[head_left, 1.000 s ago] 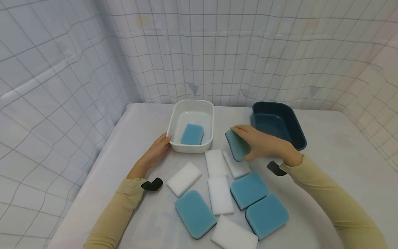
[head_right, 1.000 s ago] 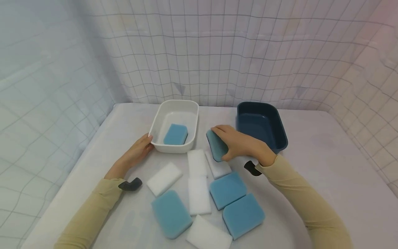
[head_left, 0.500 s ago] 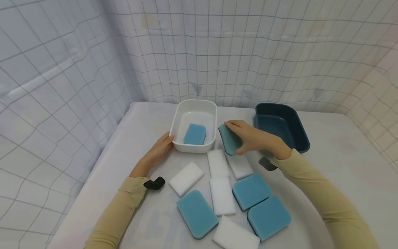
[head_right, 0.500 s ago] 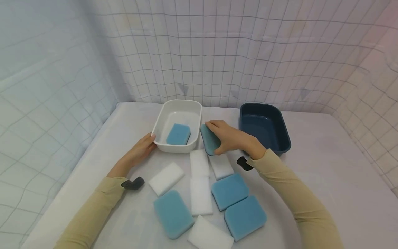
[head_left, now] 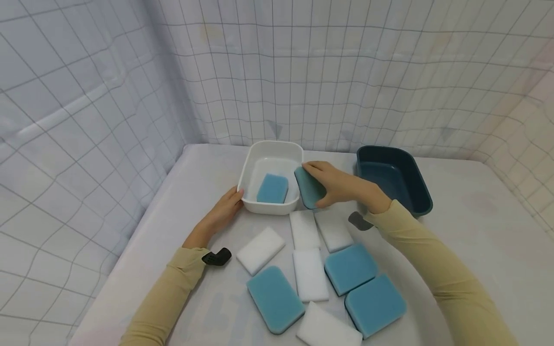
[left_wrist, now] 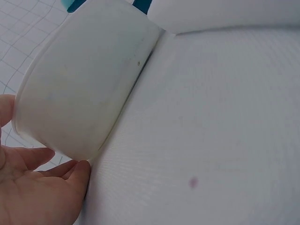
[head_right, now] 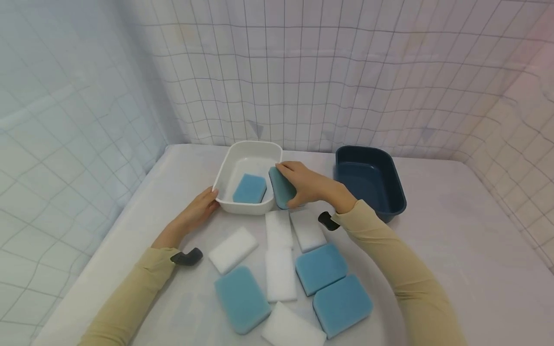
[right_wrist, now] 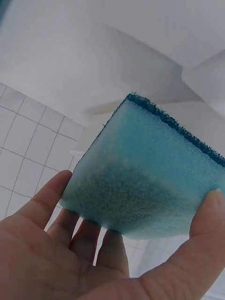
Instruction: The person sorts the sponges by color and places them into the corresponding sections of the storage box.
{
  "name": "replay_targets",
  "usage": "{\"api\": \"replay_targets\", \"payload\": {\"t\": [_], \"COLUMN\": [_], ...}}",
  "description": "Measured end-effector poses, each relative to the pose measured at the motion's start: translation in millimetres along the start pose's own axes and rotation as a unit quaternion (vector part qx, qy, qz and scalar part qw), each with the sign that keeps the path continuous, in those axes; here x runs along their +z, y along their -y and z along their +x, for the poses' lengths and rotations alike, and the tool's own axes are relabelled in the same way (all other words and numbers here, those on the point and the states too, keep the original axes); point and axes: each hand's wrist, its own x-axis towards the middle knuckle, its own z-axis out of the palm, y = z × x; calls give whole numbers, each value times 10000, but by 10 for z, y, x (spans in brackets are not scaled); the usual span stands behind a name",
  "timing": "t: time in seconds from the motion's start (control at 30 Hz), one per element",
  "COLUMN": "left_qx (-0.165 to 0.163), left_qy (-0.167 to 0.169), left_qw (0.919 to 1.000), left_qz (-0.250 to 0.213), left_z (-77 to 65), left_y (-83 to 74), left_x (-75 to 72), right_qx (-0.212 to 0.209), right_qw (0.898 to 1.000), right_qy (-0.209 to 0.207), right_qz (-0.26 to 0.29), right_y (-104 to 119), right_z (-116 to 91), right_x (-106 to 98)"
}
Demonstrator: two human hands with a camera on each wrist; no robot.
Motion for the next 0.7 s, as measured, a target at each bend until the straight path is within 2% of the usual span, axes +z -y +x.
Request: {"api": "replay_targets", "payload": {"t": [0.27,0.7], "left_qx": [-30,5], "left_qy": [13,47], "left_qw": [10000,10000], "left_qz": [52,-17], "left_z": [40,102], "left_y": [32,13], "left_x": [-19,-84], "right_qx": [122,363], "right_qw": [9998,9989], "right_qy": [154,199], "right_qz": [88,225], "right_y": [15,-1], "right_z": [263,501], "right_x": [-46,-81]}}
